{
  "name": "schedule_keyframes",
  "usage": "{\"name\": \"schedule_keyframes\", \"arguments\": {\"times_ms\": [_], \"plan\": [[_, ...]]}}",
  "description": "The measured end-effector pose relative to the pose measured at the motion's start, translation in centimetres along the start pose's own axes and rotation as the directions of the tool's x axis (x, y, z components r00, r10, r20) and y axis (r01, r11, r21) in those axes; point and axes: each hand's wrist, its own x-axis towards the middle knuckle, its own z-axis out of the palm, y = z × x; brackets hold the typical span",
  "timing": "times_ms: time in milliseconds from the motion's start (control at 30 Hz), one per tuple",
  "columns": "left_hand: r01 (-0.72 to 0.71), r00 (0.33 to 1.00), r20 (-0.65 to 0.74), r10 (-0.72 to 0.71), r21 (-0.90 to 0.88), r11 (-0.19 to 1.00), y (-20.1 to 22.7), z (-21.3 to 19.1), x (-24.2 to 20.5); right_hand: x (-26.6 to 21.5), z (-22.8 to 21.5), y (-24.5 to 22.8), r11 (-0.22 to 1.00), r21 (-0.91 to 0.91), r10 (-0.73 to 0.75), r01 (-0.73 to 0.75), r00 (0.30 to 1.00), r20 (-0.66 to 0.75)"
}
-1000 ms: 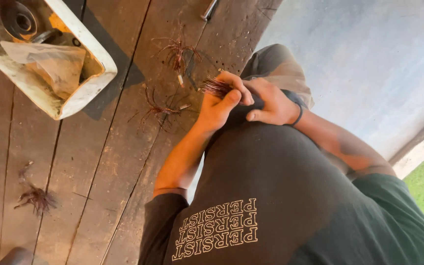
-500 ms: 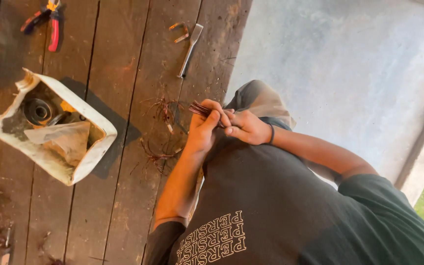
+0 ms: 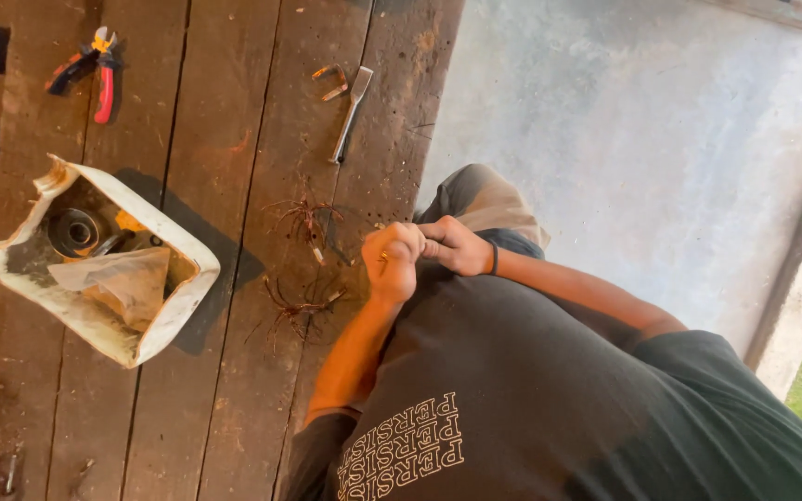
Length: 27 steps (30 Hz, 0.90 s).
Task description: Stripping insulation from copper wires and twisting them into bundles
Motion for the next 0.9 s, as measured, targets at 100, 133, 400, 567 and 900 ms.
{"name": "schedule_keyframes", "arguments": {"times_ms": [100,133,400,567,900], "plan": [[-0.164,0.929,0.367,0.050,0.286,0.944,1.1,-0.1,1.1,0.2,-0.1,-0.4,0.999,-0.044,-0.027,0.027,1.000,0.004],[0.034,0.983,0.173,-0.059,0.144,0.989,0.2,-0.5,1.4,0.3,-0.2,-0.5,0.993,-0.113,-0.030,0.028,0.999,-0.017],[0.478,0.865,-0.004,-0.502,-0.297,0.827,1.5,-0.7,4.4,-0.3,0.0,-1.6,0.905,-0.410,-0.118,0.113,0.993,0.014],[0.428,0.900,0.148,-0.411,-0.117,0.896,0.2,-2.0,4.7,0.1,0.0,-1.8,0.871,-0.462,-0.154,0.164,0.986,0.059],[0.349,0.914,0.231,-0.333,-0.033,0.936,1.7,-2.3,4.1,-1.6,-0.7,-0.6,0.951,-0.288,-0.134,0.116,0.990,-0.043]]}}
